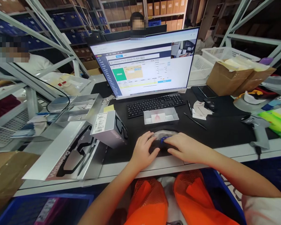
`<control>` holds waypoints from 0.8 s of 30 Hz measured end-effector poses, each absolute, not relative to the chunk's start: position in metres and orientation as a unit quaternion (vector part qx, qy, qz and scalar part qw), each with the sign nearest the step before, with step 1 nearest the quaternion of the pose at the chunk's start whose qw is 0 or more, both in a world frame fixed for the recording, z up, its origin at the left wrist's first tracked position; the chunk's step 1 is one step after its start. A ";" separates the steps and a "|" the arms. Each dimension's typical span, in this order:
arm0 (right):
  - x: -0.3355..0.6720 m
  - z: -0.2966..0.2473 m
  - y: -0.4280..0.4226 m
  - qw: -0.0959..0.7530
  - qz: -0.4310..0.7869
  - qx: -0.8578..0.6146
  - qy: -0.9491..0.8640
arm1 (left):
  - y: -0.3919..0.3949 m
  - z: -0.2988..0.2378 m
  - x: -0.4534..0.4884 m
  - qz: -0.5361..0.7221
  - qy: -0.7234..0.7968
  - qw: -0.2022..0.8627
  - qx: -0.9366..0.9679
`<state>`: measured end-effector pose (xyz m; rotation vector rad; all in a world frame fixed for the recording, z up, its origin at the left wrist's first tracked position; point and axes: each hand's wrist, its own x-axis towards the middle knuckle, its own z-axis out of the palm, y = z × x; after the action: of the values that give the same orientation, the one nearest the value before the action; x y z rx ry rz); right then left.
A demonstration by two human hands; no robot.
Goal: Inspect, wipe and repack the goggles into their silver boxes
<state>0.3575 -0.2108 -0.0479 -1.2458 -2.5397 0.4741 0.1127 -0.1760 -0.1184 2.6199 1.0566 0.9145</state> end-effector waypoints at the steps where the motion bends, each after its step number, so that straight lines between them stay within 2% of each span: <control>1: 0.361 -0.051 -0.212 0.147 0.185 -0.431 -0.871 | -0.174 -0.113 0.116 0.305 0.355 0.090 0.879; 4: 0.365 -0.064 -0.217 0.182 0.215 -0.438 -0.854 | -0.168 -0.096 0.132 0.263 0.309 0.100 0.909; 9: 0.366 -0.075 -0.233 0.251 0.172 -0.457 -0.836 | -0.160 -0.078 0.153 0.160 0.250 0.127 0.947; 15: 0.400 -0.087 -0.247 0.346 0.134 -0.520 -0.769 | -0.148 -0.078 0.141 0.167 0.269 0.146 0.937; 17: 0.413 -0.103 -0.243 0.330 0.134 -0.565 -0.744 | -0.145 -0.078 0.140 0.188 0.264 0.171 0.930; 21: 0.424 -0.134 -0.228 0.233 0.165 -0.599 -0.748 | -0.144 -0.075 0.148 0.209 0.272 0.236 0.909; 24: 0.420 -0.137 -0.220 0.187 0.158 -0.618 -0.747 | -0.151 -0.071 0.162 0.152 0.282 0.208 0.924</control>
<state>0.4196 -0.2205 -0.1370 -1.7413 -2.1028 0.4443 0.1616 -0.1505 -0.0710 2.5726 0.7844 0.4229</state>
